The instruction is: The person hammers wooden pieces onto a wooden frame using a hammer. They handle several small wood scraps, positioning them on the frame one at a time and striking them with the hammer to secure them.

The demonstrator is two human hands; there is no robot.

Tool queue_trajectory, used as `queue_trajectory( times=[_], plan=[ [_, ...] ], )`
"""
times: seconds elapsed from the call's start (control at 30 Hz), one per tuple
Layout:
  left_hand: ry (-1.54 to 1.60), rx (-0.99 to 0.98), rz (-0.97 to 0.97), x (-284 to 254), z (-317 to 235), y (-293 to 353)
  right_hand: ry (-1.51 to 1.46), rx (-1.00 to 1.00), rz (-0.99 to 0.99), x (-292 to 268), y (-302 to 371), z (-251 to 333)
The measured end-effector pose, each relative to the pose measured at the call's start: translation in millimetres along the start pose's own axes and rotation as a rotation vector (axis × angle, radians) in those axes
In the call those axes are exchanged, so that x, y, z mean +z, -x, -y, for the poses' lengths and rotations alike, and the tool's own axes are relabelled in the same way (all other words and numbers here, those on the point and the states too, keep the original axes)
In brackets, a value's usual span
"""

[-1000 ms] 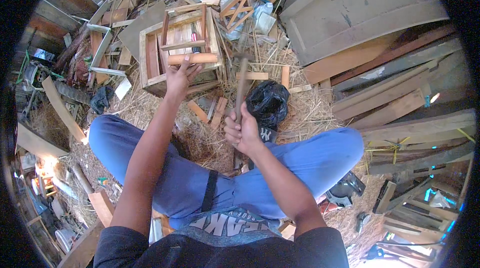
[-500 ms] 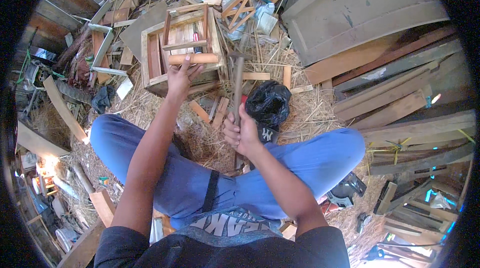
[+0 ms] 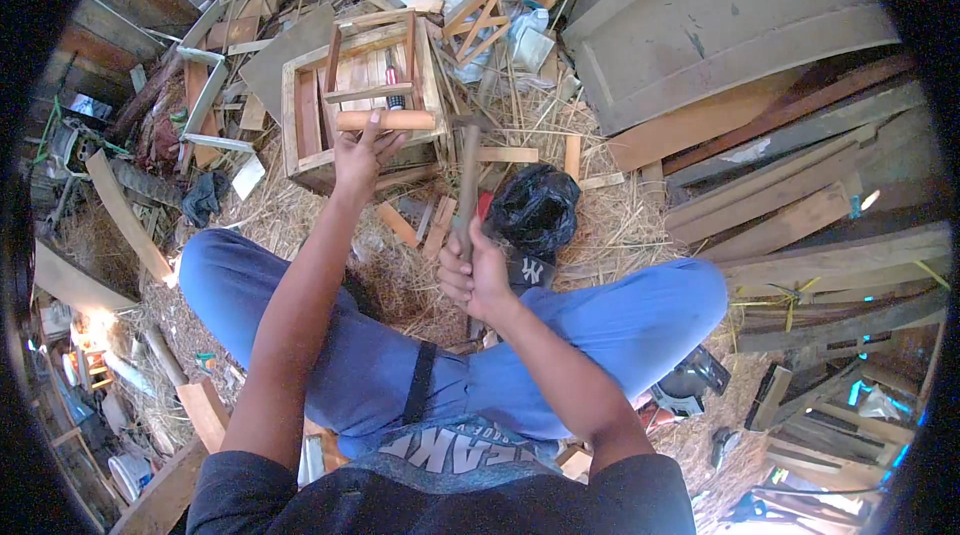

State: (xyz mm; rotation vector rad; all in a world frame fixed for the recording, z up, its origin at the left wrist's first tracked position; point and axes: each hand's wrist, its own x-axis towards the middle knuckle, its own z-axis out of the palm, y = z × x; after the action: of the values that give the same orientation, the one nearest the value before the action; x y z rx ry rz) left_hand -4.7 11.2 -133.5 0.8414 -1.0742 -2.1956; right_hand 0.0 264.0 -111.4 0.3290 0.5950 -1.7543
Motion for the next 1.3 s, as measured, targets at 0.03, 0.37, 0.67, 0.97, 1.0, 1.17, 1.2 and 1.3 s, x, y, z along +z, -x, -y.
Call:
queue_trajectory(
  times=[0.03, 0.37, 0.67, 0.97, 1.0, 1.17, 1.2, 1.3],
  plan=[
    [-0.009, -0.001, 0.003, 1.1, 1.1, -1.3, 0.064, 0.083, 0.046, 1.5, 1.0, -0.2],
    [-0.006, 0.0, 0.01, -1.3, 6.0, -4.2, 0.004, 0.092, 0.084, -3.2, 6.2, -11.9],
    [-0.011, -0.005, -0.021, -1.5, 1.4, -3.7, 0.078, 0.088, 0.033, 2.8, 4.2, -5.3],
    [-0.284, 0.339, -0.203, -1.5, -17.1, 4.5, 0.726, -0.271, -0.352, 13.3, -2.8, -5.1],
    [-0.307, 0.337, -0.156, -3.7, -17.5, 6.5, 0.725, -0.272, -0.352, 12.5, -3.1, -4.0],
    [-0.652, 0.172, -0.06, -20.2, -20.3, 1.2, 0.875, -0.485, -0.44, 6.5, -5.9, 11.8],
    [-0.924, 0.505, -0.091, -23.1, -19.9, 1.8, 0.872, -0.491, -0.416, 7.5, -5.8, 15.1],
    [-1.15, 0.756, -0.096, -24.3, -19.5, 2.2, 0.83, -0.477, -0.412, 11.5, -2.6, 22.6]
  ],
)
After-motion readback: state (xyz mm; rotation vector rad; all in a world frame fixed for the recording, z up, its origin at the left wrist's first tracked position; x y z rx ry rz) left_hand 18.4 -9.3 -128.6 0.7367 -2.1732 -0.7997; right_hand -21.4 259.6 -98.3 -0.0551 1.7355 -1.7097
